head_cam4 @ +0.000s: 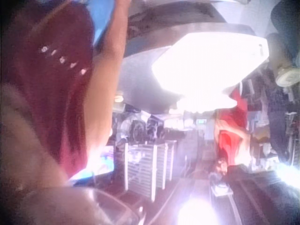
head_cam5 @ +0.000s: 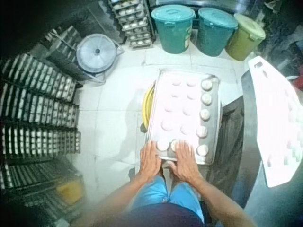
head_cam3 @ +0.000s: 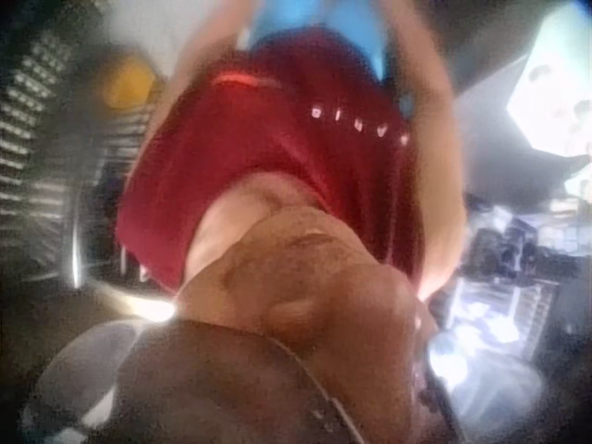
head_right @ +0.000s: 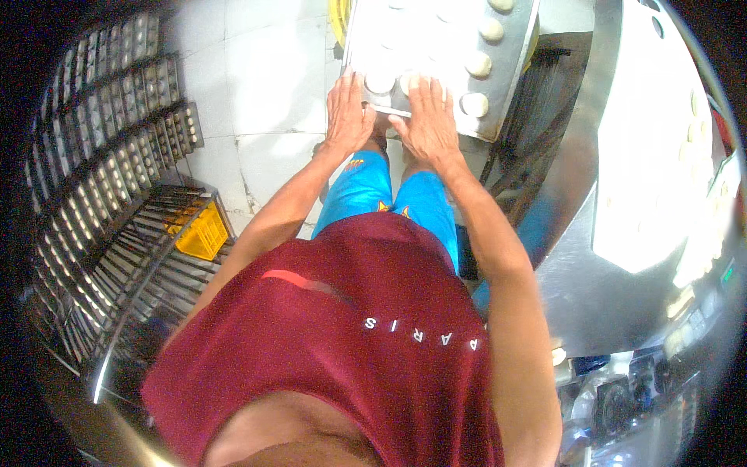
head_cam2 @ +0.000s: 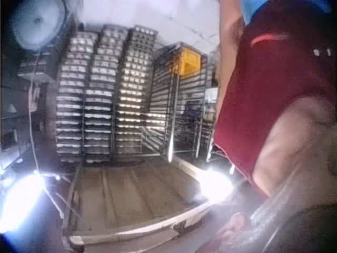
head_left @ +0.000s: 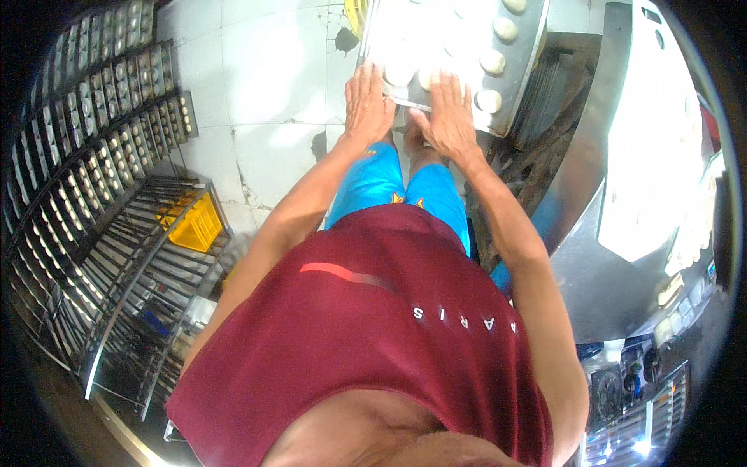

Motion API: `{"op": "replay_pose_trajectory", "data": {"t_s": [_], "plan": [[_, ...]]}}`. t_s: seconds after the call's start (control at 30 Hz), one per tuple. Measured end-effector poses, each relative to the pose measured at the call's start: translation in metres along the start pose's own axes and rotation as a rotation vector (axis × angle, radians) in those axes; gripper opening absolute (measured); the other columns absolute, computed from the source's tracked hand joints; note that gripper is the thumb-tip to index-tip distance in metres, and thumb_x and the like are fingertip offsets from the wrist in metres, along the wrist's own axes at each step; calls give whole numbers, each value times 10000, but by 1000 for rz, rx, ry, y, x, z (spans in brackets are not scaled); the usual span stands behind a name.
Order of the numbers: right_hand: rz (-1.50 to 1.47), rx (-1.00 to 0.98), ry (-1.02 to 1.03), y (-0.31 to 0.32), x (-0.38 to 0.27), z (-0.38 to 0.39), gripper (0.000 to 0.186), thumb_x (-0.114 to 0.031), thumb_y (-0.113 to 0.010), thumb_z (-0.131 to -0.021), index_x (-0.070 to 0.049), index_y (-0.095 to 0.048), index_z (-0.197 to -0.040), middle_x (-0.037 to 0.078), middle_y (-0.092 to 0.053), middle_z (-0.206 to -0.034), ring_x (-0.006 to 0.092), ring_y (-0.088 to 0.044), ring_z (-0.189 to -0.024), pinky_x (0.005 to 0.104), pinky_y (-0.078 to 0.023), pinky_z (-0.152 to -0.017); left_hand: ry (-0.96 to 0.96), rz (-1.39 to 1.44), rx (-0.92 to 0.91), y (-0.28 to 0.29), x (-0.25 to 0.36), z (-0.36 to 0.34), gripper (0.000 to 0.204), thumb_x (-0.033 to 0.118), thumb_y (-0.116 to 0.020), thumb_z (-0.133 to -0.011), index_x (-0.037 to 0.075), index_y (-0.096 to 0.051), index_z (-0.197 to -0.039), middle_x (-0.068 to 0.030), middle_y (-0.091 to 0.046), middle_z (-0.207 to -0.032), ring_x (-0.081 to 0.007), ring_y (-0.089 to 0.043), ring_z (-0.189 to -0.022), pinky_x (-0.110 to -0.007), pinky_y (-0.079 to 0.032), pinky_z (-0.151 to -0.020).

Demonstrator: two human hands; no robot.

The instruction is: The person organizes pieces of dough on metal baking trays and uses a dough divider machine to segment large portions into smaller, uniform pieces.

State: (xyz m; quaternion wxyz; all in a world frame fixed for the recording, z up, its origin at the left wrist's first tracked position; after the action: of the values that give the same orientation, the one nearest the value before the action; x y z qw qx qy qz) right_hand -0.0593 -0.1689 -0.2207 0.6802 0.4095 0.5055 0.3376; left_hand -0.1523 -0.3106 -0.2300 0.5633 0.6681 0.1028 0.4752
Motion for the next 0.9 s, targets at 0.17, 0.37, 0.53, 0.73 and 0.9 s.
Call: {"op": "replay_pose_trajectory", "data": {"t_s": [0.17, 0.37, 0.53, 0.73, 0.9], "plan": [[67, 34, -33, -10, 31, 19, 856, -527, -551, -948, 30, -279, -1539, 248, -300, -1594, 435, -233, -1492, 584, -143, -1210, 50, 89, 57, -6, -8, -7, 694, 148, -609, -863, -100, -359, -1460, -318, -344, -1527, -478, -344, -1400, -541, -249, -1188], [-101, 210, -196, 29, 65, 30, 736, -413, -603, -948, 82, -392, -1451, 306, -426, -1477, 465, -342, -1419, 545, -249, -1178, 113, 47, 35, -10, -11, -10, 718, 207, -618, -874, -127, -354, -1452, -341, -364, -1504, -482, -347, -1398, -512, -266, -1191], [-393, 298, -910, 10, 173, 82, 528, -362, -589, -976, 40, -554, -1315, 264, -589, -1317, 424, -548, -1236, 484, -404, -1080, 260, 179, -1, -8, -8, -26, 746, 288, -648, -871, -128, -387, -1432, -344, -399, -1471, -457, -371, -1389, -486, -300, -1173], [-401, 182, -1014, 66, 158, 77, 509, -400, -443, -1035, 66, -640, -1095, 286, -671, -1145, 442, -623, -1107, 503, -454, -958, 579, 382, -62, -7, -41, -38, 532, 392, -549, -946, -45, -572, -1247, -267, -596, -1198, -402, -553, -1163, -495, -424, -1015], [-728, 409, -1093, 41, 155, 126, 626, -453, -388, -1049, 116, -648, -1081, 348, -649, -1108, 470, -626, -1079, 493, -451, -943, 376, 332, -49, 27, -28, -43, 437, 383, -473, -1011, -25, -602, -923, -257, -633, -992, -460, -587, -974, -523, -441, -888]]}}
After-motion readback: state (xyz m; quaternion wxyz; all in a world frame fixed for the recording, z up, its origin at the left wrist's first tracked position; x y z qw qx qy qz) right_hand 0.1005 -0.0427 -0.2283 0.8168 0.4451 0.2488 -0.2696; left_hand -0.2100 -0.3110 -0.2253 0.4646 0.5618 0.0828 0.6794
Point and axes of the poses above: each hand's wrist, its own z-axis away from the middle knuckle, its own y-axis out of the back of the hand, x = y × z, the point moved 7 cm from there along -z, towards the middle knuckle
